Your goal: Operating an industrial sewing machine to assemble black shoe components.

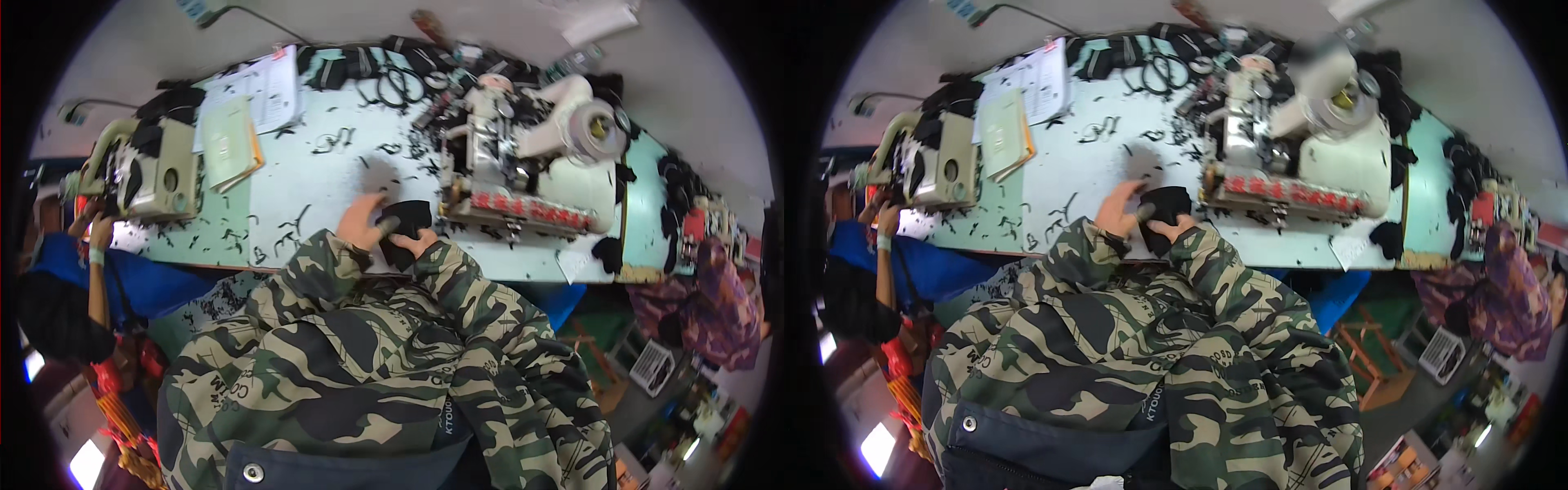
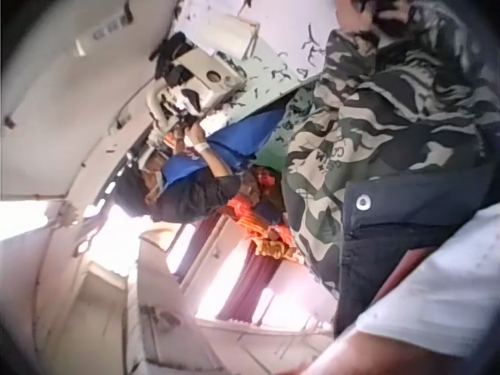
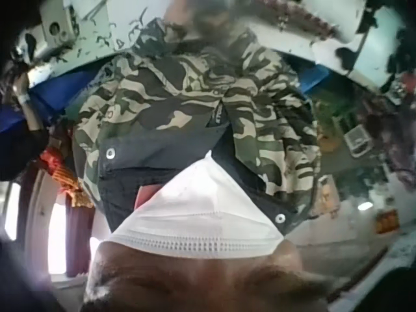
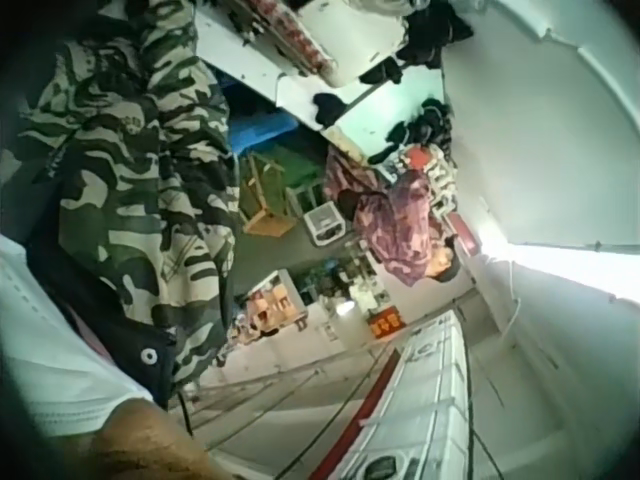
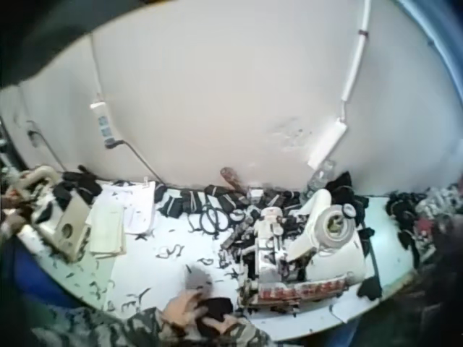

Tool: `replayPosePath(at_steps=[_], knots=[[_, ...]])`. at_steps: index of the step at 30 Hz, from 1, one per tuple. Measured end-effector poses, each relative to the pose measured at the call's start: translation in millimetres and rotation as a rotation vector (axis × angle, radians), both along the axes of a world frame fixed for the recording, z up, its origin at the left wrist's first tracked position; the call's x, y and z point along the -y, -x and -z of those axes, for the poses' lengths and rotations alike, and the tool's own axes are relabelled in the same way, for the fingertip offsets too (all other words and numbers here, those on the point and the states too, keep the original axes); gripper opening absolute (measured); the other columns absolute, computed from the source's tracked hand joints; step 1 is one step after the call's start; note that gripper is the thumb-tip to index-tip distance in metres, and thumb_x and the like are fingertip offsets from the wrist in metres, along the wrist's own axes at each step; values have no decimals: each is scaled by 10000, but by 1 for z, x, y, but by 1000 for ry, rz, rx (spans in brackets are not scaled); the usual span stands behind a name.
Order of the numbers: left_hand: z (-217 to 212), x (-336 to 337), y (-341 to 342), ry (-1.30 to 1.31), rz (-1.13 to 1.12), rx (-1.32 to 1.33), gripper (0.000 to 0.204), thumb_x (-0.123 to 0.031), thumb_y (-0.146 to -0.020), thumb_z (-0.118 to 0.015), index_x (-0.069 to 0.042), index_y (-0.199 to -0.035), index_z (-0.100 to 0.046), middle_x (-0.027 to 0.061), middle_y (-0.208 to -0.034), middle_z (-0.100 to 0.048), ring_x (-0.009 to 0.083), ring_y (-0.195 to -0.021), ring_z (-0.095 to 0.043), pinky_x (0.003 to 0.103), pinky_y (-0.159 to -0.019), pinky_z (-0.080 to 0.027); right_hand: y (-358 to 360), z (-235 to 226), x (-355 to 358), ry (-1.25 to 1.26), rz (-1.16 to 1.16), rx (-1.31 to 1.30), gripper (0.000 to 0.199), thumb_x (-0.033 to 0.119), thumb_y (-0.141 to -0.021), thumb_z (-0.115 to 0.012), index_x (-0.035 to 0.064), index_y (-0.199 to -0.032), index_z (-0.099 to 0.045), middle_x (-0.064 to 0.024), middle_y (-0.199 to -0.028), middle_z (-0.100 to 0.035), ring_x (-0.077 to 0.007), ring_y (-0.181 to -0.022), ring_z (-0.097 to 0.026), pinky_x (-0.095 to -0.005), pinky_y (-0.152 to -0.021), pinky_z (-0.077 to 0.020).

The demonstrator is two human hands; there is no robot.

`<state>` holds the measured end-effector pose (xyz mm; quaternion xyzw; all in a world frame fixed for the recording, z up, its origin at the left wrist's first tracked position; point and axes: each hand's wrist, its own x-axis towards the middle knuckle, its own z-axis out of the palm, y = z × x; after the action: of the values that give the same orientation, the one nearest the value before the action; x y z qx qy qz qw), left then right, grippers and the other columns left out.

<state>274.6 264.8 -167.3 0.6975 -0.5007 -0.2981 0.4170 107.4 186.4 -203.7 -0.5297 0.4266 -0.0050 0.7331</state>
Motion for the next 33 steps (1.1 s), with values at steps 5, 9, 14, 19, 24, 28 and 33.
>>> replayPosePath(at_steps=[5,9,14,19,24,28,33], knots=[[30,30,18,103,87,564,585,-255,-720,-661,-6,-1207,-452,201,-1218,-464,381,-1108,-447,447,-930,-361,165,36,-2,873,-515,-226,674,323,-588,-756,78,-1183,-552,-294,-1059,-556,-386,-1063,-523,-387,-912,-419],[32,8,105,243,501,407,610,-188,-626,-679,-24,-1182,-488,227,-1182,-493,393,-1134,-455,473,-957,-357,308,-25,0,554,89,-380,514,188,-615,-723,104,-1109,-607,-222,-1008,-602,-329,-961,-583,-366,-865,-451],[-30,63,171,-290,757,47,770,-94,-696,-629,-67,-1376,-269,196,-1175,-517,307,-1048,-551,351,-809,-485,318,-136,71,581,298,-189,389,202,-696,-686,79,-1061,-629,-161,-954,-640,-284,-906,-614,-347,-826,-462],[-137,171,218,304,505,-70,866,-40,-654,-668,-11,-1381,-197,190,-1325,-400,290,-1197,-441,351,-965,-375,273,-206,185,1350,13,-386,365,240,-648,-694,41,-932,-580,-187,-862,-588,-377,-819,-568,-434,-713,-467],[-140,246,234,156,252,-83,949,43,-571,-642,0,-1382,-150,202,-1381,-310,290,-1301,-302,369,-1066,-250,233,-222,248,1383,-526,-514,456,231,-599,-715,12,-949,-521,-150,-905,-554,-345,-883,-543,-426,-761,-452],[-116,262,231,157,180,-150,917,-34,-563,-651,7,-1363,-204,231,-1316,-388,326,-1234,-386,315,-1019,-313,220,-199,264,1402,-578,-416,501,195,-596,-721,35,-1009,-487,-115,-990,-535,-295,-974,-509,-404,-820,-412],[-130,273,247,133,83,-33,888,-18,-546,-654,-35,-1345,-266,201,-1236,-461,288,-1136,-484,318,-948,-380,215,-200,277,1464,-521,-325,651,286,-556,-727,-7,-1075,-464,-131,-1030,-520,-290,-1014,-485,-395,-861,-384]])
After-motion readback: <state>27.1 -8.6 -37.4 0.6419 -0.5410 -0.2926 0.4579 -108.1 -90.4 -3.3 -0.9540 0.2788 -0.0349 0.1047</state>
